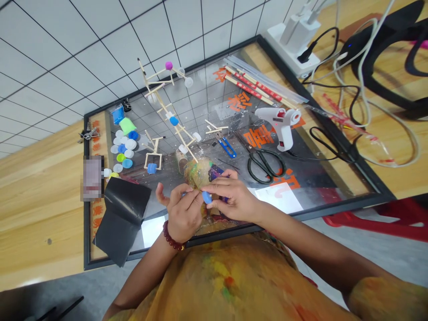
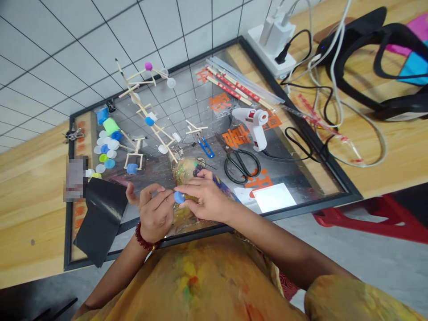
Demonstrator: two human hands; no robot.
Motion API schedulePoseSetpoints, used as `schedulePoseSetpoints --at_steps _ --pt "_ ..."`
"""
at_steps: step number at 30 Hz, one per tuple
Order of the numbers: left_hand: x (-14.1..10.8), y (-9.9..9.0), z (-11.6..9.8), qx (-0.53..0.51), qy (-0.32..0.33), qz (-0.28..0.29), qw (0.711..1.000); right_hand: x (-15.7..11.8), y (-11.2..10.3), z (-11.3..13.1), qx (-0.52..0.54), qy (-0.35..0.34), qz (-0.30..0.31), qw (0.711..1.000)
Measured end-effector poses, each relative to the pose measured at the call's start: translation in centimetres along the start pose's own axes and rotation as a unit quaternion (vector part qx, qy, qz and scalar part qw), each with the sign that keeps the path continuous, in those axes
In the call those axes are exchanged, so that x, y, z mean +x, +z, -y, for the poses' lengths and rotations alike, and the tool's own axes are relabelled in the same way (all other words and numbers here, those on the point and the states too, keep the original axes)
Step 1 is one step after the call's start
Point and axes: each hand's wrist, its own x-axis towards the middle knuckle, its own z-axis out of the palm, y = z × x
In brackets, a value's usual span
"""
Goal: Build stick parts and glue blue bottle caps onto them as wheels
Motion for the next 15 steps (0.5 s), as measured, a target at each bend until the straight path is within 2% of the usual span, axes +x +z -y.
schedulePoseSetpoints --at_steps 10,15 --pt "1.1 -1.1 -0.2 0.011 0.000 0.041 0.999 0.0 -0.1 -0.4 -0.011 0.017 0.027 0.999" --pt "1.6 -1.3 -0.1 -0.039 -0.035 0.070 0.996 0.1 0.0 -0.5 -0.019 0.024 0.035 0.999"
